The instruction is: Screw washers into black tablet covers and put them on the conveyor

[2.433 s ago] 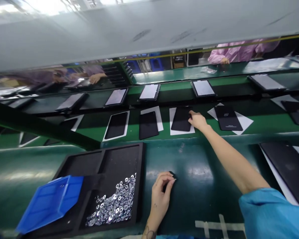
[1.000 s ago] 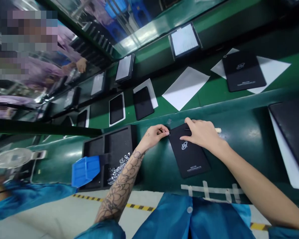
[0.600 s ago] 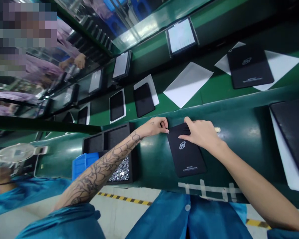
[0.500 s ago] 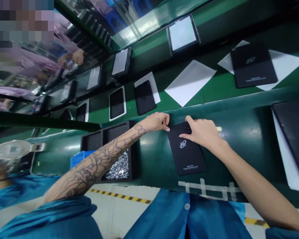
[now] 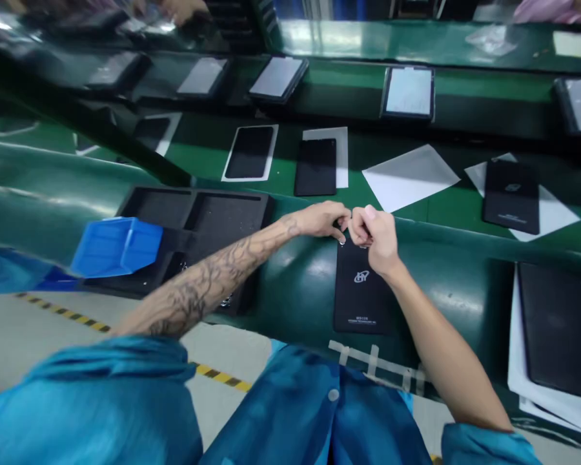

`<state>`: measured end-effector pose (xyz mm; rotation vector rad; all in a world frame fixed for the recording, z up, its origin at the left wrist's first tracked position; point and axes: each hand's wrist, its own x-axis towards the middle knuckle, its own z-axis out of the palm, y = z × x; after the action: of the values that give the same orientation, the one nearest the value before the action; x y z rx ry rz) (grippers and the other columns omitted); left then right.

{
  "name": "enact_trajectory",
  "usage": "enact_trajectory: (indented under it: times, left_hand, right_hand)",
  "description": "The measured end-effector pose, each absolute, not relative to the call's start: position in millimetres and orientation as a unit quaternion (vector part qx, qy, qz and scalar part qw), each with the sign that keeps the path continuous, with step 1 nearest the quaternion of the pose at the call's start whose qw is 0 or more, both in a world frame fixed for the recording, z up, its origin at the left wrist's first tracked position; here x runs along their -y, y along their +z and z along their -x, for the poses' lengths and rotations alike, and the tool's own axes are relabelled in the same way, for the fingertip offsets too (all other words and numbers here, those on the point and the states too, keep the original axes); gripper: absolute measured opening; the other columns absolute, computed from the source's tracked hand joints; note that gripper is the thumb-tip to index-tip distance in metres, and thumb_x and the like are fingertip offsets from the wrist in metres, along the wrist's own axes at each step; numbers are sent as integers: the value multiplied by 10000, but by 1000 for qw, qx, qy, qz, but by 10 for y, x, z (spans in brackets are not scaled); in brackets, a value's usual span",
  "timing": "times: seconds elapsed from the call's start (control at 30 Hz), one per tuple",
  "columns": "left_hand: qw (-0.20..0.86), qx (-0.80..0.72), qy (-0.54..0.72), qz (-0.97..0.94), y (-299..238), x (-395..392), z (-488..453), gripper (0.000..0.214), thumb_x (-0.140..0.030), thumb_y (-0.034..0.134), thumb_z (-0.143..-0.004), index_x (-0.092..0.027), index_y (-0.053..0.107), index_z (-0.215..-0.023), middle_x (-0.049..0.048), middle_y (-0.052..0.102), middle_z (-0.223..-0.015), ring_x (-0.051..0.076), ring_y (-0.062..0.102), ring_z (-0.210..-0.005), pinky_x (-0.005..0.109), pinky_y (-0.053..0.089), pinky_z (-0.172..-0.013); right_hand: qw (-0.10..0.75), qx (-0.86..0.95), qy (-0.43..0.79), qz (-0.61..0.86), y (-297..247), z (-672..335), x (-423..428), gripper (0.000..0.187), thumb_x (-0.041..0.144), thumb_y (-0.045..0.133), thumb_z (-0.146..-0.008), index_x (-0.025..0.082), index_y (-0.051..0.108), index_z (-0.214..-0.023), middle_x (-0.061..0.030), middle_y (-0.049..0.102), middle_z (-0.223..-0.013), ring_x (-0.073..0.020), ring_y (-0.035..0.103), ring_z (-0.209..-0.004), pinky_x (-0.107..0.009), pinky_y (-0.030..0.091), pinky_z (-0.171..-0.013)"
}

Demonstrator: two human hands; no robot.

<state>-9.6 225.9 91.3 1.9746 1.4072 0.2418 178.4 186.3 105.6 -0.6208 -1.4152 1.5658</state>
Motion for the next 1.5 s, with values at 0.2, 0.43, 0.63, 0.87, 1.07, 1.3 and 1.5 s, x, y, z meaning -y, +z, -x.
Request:
enact_trajectory:
  times: [0.2, 0.43, 0.63, 0.87, 1.07, 1.3, 1.5]
  left_hand:
    - [225, -633, 302, -677, 951, -1208, 1088, 103, -272, 640, -1073, -182, 691, -1061, 18, 686, -1034, 139, 592, -807, 280, 509, -830]
    - [55, -751, 254, -607, 687, -362, 1964, 275, -435, 556, -1099, -218, 711, -1163, 124, 720, -1229, 341, 637, -1215, 538, 495, -1128]
    - [99, -743, 227, -622, 433, -146, 1908, 420, -433, 440, -1150, -227, 636, -1460, 152, 581, -1597, 374, 509, -1521, 625, 335, -1344]
    - [100, -734, 215, -637, 425, -131, 1855, 421, -396, 496, -1144, -266, 613, -1527, 139, 553, -1657, 401, 466, -1582, 643, 402, -1320]
    - [101, -726, 219, -644, 441, -132, 1804, 413, -358, 523, -1139, -274, 604, -1535, 132, 541, -1680, 388, 453, -1606, 643, 411, -1325]
    - [23, -765, 328, -554, 581, -48, 1827, 342, -303, 378, -1174, -237, 696, -1280, 113, 746, -1338, 291, 673, -1369, 594, 452, -1302]
    - [33, -818, 228, -527, 748, 63, 1887, 291, -435, 563, -1122, -254, 707, -1299, 115, 745, -1296, 318, 677, -1249, 517, 529, -1083]
  right_hand:
    - [486, 572, 612, 251, 576, -1348, -1921, 721, 683, 663, -1036, 264, 297, -578, 70, 241, -492, -111, 229, -437, -296, 169, -468]
    - [498, 567, 596, 276, 576, -1296, -1940, 751, 652, 694, -1037, 252, 258, -574, 78, 204, -476, -93, 193, -409, -294, 153, -463]
    - [484, 583, 581, 297, 532, -1289, -1863, 747, 592, 653, -1091, 240, 265, -558, 56, 229, -482, -102, 203, -433, -318, 162, -486]
    - [460, 640, 548, 280, 610, -1366, -1821, 602, 480, 581, -1152, 214, 450, -629, -18, 457, -614, -166, 421, -566, -335, 321, -551]
    - [415, 655, 571, 269, 573, -1416, -1837, 620, 429, 563, -1162, 215, 399, -604, 20, 349, -547, -130, 316, -493, -329, 231, -515]
    - [437, 663, 545, 268, 487, -1417, -1797, 617, 389, 588, -1138, 221, 310, -614, 29, 254, -549, -117, 237, -474, -361, 146, -552]
    - [405, 669, 555, 285, 489, -1452, -1803, 637, 436, 597, -1131, 230, 271, -625, 29, 232, -557, -129, 215, -498, -371, 140, -570]
